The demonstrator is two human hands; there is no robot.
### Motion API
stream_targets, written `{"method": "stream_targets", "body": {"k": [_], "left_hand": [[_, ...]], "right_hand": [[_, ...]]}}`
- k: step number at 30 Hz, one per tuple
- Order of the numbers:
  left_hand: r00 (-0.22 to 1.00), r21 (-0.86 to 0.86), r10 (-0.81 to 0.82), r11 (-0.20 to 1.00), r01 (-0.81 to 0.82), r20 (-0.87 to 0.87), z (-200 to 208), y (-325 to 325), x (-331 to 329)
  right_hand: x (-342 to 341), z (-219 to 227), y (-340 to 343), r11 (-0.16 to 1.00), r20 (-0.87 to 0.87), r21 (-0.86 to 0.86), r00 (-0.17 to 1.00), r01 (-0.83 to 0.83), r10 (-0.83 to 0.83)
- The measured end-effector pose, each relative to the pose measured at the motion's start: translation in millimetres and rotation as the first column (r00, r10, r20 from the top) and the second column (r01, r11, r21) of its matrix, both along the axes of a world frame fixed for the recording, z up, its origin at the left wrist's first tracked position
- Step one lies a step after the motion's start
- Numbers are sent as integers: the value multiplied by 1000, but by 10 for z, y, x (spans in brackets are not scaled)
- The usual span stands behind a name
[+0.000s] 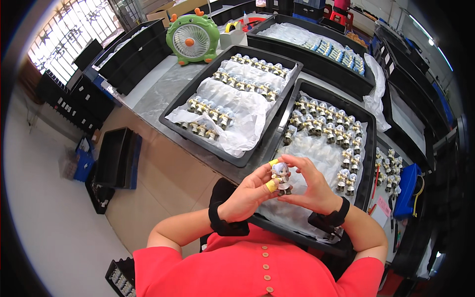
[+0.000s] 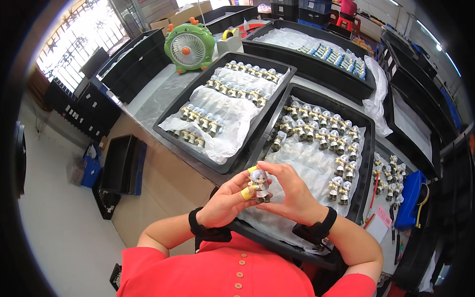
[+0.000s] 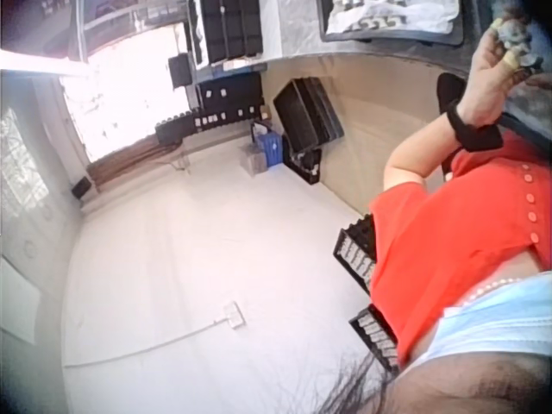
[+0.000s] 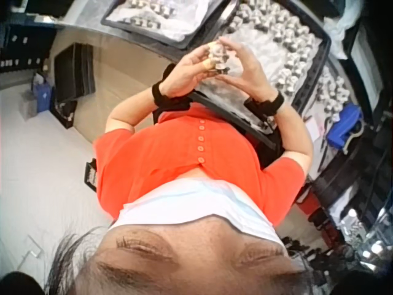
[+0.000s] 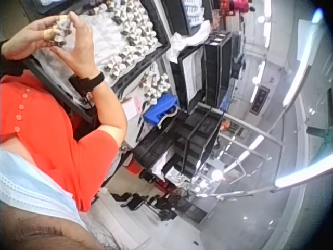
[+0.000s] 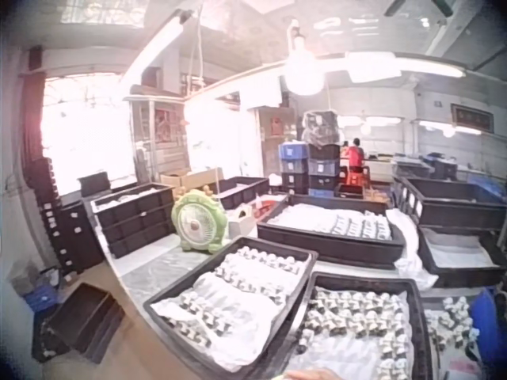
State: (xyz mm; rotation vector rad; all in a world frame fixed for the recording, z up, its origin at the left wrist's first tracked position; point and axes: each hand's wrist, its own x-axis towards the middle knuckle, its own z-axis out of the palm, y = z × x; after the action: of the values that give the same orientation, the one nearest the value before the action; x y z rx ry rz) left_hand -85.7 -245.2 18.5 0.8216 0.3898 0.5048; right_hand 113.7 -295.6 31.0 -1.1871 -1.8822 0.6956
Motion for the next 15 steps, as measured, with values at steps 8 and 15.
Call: {"method": "stream_targets", "body": {"k": [8, 15], "left_hand": [[999, -2, 5, 1000, -5, 35, -55, 1, 9], [1000, -6, 1, 1000, -1, 31, -42, 2, 6]], "right_hand": [[38, -49, 14, 1000, 58, 30, 998, -9, 7], [37, -26, 11, 1000, 56, 27, 998, -10, 8]]}}
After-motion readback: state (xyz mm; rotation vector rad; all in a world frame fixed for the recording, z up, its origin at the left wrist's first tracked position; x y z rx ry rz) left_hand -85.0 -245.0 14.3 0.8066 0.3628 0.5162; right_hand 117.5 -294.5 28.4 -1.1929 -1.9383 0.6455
